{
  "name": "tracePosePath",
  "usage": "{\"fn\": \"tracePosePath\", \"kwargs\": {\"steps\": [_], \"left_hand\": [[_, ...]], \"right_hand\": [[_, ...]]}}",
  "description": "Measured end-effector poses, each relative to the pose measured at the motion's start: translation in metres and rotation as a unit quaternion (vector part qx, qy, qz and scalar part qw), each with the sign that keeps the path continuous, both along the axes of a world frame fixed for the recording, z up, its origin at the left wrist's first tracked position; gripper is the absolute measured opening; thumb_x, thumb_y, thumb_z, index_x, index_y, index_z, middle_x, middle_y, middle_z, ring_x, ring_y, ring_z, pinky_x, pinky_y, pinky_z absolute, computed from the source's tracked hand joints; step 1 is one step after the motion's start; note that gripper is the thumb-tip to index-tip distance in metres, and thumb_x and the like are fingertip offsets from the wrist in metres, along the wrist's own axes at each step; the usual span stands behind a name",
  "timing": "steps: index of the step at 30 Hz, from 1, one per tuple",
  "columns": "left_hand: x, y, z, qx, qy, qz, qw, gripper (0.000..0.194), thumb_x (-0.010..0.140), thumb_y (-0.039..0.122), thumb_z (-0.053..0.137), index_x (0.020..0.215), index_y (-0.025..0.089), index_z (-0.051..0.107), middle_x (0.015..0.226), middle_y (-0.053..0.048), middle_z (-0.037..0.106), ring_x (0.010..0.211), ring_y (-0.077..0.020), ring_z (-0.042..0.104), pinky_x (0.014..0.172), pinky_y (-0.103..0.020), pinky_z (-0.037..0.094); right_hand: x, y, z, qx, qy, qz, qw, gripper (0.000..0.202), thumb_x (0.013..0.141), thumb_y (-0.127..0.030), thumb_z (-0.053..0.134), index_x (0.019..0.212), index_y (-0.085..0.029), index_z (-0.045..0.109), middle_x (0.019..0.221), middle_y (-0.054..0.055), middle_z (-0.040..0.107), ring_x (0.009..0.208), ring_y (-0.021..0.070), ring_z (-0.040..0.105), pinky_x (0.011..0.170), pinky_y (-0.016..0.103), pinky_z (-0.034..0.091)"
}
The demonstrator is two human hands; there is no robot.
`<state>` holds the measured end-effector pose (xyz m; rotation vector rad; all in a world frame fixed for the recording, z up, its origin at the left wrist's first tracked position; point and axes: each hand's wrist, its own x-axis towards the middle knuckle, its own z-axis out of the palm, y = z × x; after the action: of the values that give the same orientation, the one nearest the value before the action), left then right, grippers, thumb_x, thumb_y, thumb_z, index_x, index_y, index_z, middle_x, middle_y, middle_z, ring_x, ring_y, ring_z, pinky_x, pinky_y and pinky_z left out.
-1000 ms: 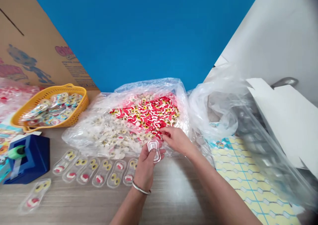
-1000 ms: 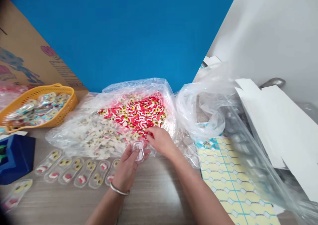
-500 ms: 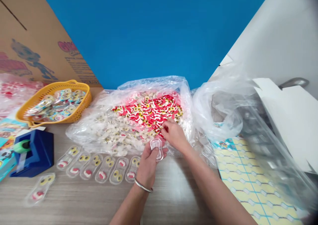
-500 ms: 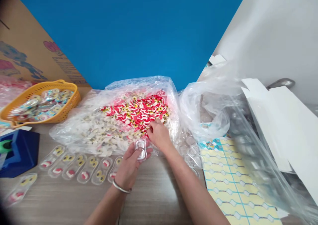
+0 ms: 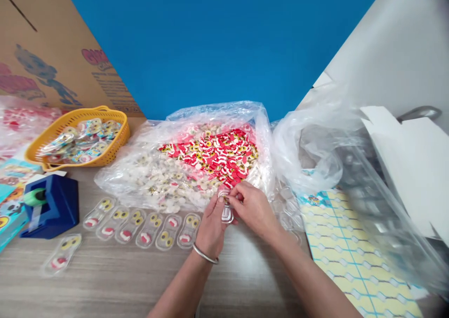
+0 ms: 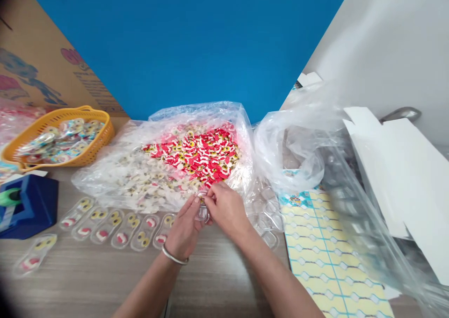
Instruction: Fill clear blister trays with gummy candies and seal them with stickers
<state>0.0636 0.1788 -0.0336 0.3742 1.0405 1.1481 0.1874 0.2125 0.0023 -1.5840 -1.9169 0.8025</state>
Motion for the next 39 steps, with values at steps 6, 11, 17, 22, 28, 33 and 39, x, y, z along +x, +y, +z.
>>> {"fn": "tracePosePath", "kwargs": {"steps": [6, 11, 17, 22, 28, 33, 39], "left_hand": [[0.000, 0.007, 0.003, 0.002, 0.068, -0.046, 0.997, 0.040, 0.079, 0.044, 0.070, 0.108, 0.018, 0.061, 0.100, -0.007, 0.069, 0.065, -0.0126, 0.064, 0.055, -0.024, 0.048], [0.006, 0.014, 0.004, -0.006, 0.074, -0.044, 0.996, 0.037, 0.079, 0.045, 0.068, 0.101, 0.016, 0.061, 0.098, -0.007, 0.069, 0.062, -0.0131, 0.064, 0.052, -0.025, 0.048], [0.013, 0.018, 0.009, -0.015, 0.043, -0.026, 0.999, 0.042, 0.078, 0.046, 0.070, 0.107, 0.016, 0.061, 0.104, -0.011, 0.071, 0.069, -0.0167, 0.069, 0.057, -0.026, 0.051], [0.013, 0.017, 0.012, -0.030, -0.003, -0.023, 0.999, 0.041, 0.078, 0.041, 0.071, 0.109, 0.016, 0.064, 0.106, -0.014, 0.073, 0.073, -0.0217, 0.072, 0.062, -0.032, 0.055], [0.021, 0.007, 0.006, -0.016, 0.002, 0.019, 1.000, 0.026, 0.079, 0.035, 0.071, 0.101, 0.021, 0.069, 0.105, -0.009, 0.072, 0.093, -0.0228, 0.069, 0.077, -0.032, 0.055], [0.028, 0.001, 0.000, 0.010, 0.019, 0.008, 1.000, 0.021, 0.079, 0.035, 0.070, 0.096, 0.022, 0.069, 0.106, -0.008, 0.072, 0.105, -0.0243, 0.065, 0.088, -0.033, 0.052], [0.032, -0.006, 0.009, -0.004, 0.010, -0.016, 1.000, 0.020, 0.079, 0.034, 0.069, 0.094, 0.020, 0.070, 0.098, -0.007, 0.074, 0.101, -0.0226, 0.067, 0.086, -0.031, 0.053]], "right_hand": [[0.031, 0.035, -0.007, 0.065, -0.127, -0.071, 0.987, 0.021, 0.094, -0.017, 0.047, 0.097, -0.019, 0.068, 0.096, 0.006, 0.067, 0.087, 0.0173, 0.061, 0.077, 0.026, 0.041], [0.041, 0.074, -0.011, 0.001, -0.260, -0.118, 0.958, 0.022, 0.094, -0.021, 0.047, 0.098, -0.019, 0.069, 0.099, 0.009, 0.068, 0.086, 0.0187, 0.063, 0.073, 0.027, 0.040], [0.035, 0.086, -0.016, 0.019, -0.257, -0.139, 0.956, 0.016, 0.090, -0.020, 0.051, 0.094, -0.020, 0.066, 0.100, 0.007, 0.066, 0.077, 0.0166, 0.061, 0.066, 0.026, 0.038], [0.042, 0.052, -0.017, 0.102, -0.093, -0.081, 0.987, 0.009, 0.089, -0.018, 0.055, 0.088, -0.019, 0.063, 0.090, 0.003, 0.063, 0.074, 0.0141, 0.059, 0.069, 0.025, 0.043], [0.031, -0.019, -0.013, 0.210, -0.176, 0.059, 0.960, 0.021, 0.098, -0.019, 0.046, 0.093, -0.020, 0.066, 0.096, 0.008, 0.066, 0.087, 0.0185, 0.060, 0.078, 0.029, 0.047], [0.031, -0.045, -0.019, 0.252, -0.272, 0.090, 0.924, 0.024, 0.098, -0.017, 0.046, 0.109, -0.016, 0.066, 0.108, 0.013, 0.067, 0.092, 0.0236, 0.061, 0.078, 0.037, 0.050], [0.029, -0.078, -0.023, 0.236, -0.235, 0.044, 0.942, 0.023, 0.096, -0.017, 0.050, 0.114, -0.016, 0.065, 0.117, 0.013, 0.067, 0.098, 0.0247, 0.063, 0.082, 0.039, 0.051]]}}
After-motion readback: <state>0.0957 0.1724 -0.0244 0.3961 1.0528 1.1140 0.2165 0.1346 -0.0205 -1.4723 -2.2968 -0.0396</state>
